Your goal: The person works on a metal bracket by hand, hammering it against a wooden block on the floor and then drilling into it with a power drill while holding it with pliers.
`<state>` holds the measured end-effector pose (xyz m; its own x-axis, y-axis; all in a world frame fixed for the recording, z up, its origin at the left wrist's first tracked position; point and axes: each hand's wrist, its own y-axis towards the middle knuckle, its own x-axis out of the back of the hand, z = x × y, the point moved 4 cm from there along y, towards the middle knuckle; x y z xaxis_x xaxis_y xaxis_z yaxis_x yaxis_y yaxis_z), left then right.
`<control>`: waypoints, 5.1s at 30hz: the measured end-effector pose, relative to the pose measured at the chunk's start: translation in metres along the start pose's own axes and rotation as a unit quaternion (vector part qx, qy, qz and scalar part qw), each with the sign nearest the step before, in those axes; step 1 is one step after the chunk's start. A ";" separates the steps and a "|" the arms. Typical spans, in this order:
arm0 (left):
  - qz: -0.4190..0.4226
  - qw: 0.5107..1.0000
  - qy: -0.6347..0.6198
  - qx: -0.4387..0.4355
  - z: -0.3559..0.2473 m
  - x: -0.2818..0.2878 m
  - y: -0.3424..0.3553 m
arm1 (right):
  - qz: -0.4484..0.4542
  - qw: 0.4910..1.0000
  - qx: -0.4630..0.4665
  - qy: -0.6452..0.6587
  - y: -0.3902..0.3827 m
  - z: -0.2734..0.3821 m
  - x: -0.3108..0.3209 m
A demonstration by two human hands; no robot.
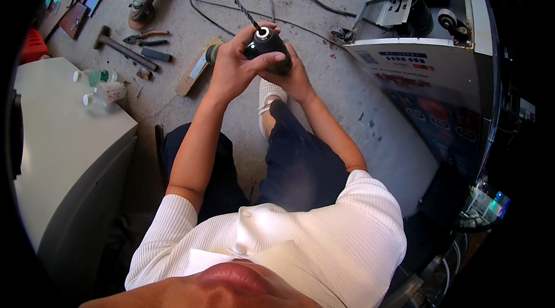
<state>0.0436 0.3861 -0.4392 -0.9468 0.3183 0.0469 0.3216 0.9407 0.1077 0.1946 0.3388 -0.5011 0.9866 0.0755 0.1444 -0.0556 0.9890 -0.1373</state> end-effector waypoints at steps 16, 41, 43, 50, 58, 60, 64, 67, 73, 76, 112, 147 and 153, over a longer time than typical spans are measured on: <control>-0.074 0.965 0.197 -0.155 -0.001 -0.023 -0.012 | -0.081 0.983 0.140 -0.086 0.019 -0.002 0.002; 0.090 0.981 0.160 -0.063 -0.025 -0.011 0.003 | 0.053 0.995 0.012 0.088 0.001 0.016 -0.015; 0.081 0.981 0.160 -0.068 -0.027 -0.001 0.005 | 0.036 0.987 0.007 0.154 0.002 0.021 -0.014; 0.092 0.993 0.068 -0.038 -0.018 0.010 0.009 | 0.020 0.979 -0.021 0.203 -0.001 0.014 -0.003; 0.096 0.976 0.171 -0.096 -0.028 -0.032 -0.005 | 0.031 0.990 0.040 0.131 -0.011 -0.003 -0.003; 0.101 0.974 0.186 -0.078 -0.027 -0.026 -0.003 | 0.045 0.994 0.011 0.104 -0.010 0.001 -0.003; 0.066 0.976 0.189 -0.089 -0.029 -0.007 0.002 | 0.027 0.993 0.014 0.114 -0.004 0.028 -0.003; 0.022 0.979 0.187 -0.075 -0.015 0.011 0.009 | 0.030 0.993 0.006 0.113 -0.001 0.021 0.003; 0.063 0.976 0.182 -0.105 -0.029 -0.018 -0.001 | 0.028 0.994 0.066 0.087 0.002 0.014 -0.001; 0.049 0.971 0.208 -0.106 -0.025 -0.031 -0.006 | 0.055 0.990 0.126 -0.023 0.001 0.002 0.001; 0.117 0.978 0.143 -0.101 -0.006 -0.023 0.001 | 0.036 0.993 0.110 -0.025 -0.001 0.004 -0.008; 0.101 0.979 0.163 -0.069 -0.017 -0.002 0.007 | 0.107 0.990 -0.019 0.093 -0.001 0.016 -0.005; 0.066 0.974 0.191 -0.099 -0.004 0.006 0.016 | 0.046 0.985 -0.038 0.163 -0.002 0.019 0.006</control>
<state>0.0429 0.4024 -0.4328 -0.8369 0.3325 0.4348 0.4715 0.8414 0.2640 0.1977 0.3402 -0.4812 0.9754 0.1070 -0.1928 -0.1475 0.9665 -0.2099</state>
